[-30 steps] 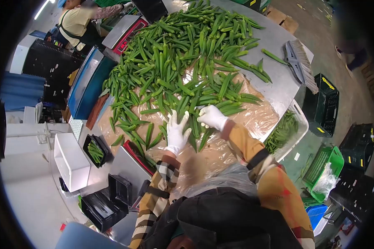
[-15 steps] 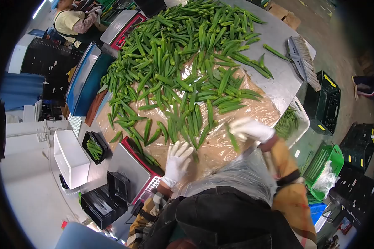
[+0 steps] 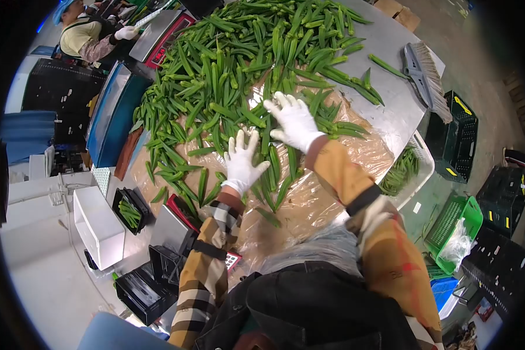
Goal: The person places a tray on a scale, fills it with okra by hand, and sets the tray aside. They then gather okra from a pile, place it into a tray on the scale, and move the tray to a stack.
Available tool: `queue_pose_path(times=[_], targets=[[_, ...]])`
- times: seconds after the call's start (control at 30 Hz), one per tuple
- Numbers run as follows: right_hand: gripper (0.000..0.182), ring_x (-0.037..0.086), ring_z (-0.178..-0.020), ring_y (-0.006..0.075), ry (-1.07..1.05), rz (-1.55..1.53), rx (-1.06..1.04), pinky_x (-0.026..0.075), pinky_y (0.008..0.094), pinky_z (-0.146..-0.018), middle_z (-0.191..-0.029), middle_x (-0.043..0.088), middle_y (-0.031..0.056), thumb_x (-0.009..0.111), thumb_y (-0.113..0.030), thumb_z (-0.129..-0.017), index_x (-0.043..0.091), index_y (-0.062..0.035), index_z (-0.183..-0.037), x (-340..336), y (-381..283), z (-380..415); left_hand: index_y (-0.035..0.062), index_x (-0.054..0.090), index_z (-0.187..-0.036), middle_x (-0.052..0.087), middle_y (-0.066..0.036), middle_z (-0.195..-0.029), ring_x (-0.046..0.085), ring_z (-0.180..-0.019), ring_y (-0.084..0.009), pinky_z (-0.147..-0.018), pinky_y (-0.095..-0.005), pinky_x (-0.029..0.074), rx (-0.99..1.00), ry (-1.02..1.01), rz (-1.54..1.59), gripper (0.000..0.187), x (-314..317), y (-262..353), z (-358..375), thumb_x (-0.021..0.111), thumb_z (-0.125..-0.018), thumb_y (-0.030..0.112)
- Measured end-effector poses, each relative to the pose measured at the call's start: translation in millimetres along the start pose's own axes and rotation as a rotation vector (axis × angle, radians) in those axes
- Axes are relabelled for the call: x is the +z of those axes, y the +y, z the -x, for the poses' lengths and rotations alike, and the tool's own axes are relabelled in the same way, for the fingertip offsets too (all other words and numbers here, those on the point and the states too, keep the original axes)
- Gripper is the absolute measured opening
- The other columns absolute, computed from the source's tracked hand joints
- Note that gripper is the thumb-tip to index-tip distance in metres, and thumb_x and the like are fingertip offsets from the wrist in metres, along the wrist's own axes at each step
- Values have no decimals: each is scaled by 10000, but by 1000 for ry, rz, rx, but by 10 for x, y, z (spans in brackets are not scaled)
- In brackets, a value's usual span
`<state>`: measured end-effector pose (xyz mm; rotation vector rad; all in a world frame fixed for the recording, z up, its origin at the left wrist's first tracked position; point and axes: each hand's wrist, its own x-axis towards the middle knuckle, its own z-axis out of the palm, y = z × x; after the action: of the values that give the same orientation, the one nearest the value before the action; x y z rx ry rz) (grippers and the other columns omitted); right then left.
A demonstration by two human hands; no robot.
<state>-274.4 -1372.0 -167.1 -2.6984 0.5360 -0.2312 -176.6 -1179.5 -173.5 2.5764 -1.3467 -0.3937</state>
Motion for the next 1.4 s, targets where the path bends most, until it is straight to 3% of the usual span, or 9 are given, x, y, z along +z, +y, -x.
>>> queue_pose_path(times=[0.2,0.6,0.73,0.93,1.0,1.13,1.23,1.33,1.4], targets=[[798,382,-1347,391,-201,64,-319,381,523,-1046,-1458,413,158,800,-362,-706,472,-267,-1427,-31,-195,606,294,450,-1470,287,-174,-1568,210,-1436,-477,-1142,-660,156,125,-56,-125,648,11,91,754,643,-852,261],[777,223,-1459,411,-433,82,-475,150,580,-1198,-1564,339,47,692,-451,-808,402,-215,-1489,-211,-64,1860,230,502,-1419,235,-93,-1609,141,-1446,-490,-1119,-701,146,157,-121,-16,633,367,483,2102,700,-832,364],[803,210,-1474,395,-424,126,-387,150,560,-1203,-1566,339,53,694,-396,-821,338,-246,-1525,-171,198,2065,288,449,-1472,214,-111,-1619,110,-1455,-507,-1112,-704,147,76,-80,32,682,291,504,2229,700,-843,371],[565,487,-1299,304,-117,-135,-317,250,528,-1157,-1319,605,54,699,-345,-840,555,-201,-1366,-204,172,2027,192,614,-1326,246,-157,-1603,157,-1432,-542,-1140,-635,202,-24,4,213,489,328,333,2407,707,-857,294],[283,607,-898,240,47,-164,-201,417,429,-933,-919,684,58,694,-279,-854,708,-144,-1102,-326,106,1768,151,648,-1268,265,-170,-1593,181,-1431,-531,-1148,-592,230,-69,58,320,433,346,335,2446,715,-853,256],[177,595,-813,269,294,-36,-44,445,408,-781,-800,640,70,671,-257,-866,725,-117,-959,-148,132,1141,112,674,-1218,301,-188,-1574,226,-1429,-498,-1155,-520,269,-144,150,379,376,314,376,2463,716,-854,196],[252,642,-831,296,144,165,140,483,433,-734,-819,668,101,676,-353,-849,725,-106,-833,10,162,659,106,671,-1217,328,-188,-1560,246,-1435,-462,-1154,-513,269,-186,247,368,359,330,398,2496,698,-867,180],[355,702,-833,311,-157,164,352,537,426,-729,-864,718,149,719,-428,-781,745,-80,-845,150,99,295,85,661,-1227,379,-192,-1524,278,-1433,-416,-1168,-483,251,-233,289,366,364,319,415,2521,674,-865,116],[367,703,-840,327,-119,67,392,544,434,-732,-892,715,181,699,-412,-794,749,-66,-907,273,101,184,86,660,-1230,390,-187,-1517,293,-1428,-403,-1167,-480,252,-236,303,349,363,348,379,2548,669,-868,116]])
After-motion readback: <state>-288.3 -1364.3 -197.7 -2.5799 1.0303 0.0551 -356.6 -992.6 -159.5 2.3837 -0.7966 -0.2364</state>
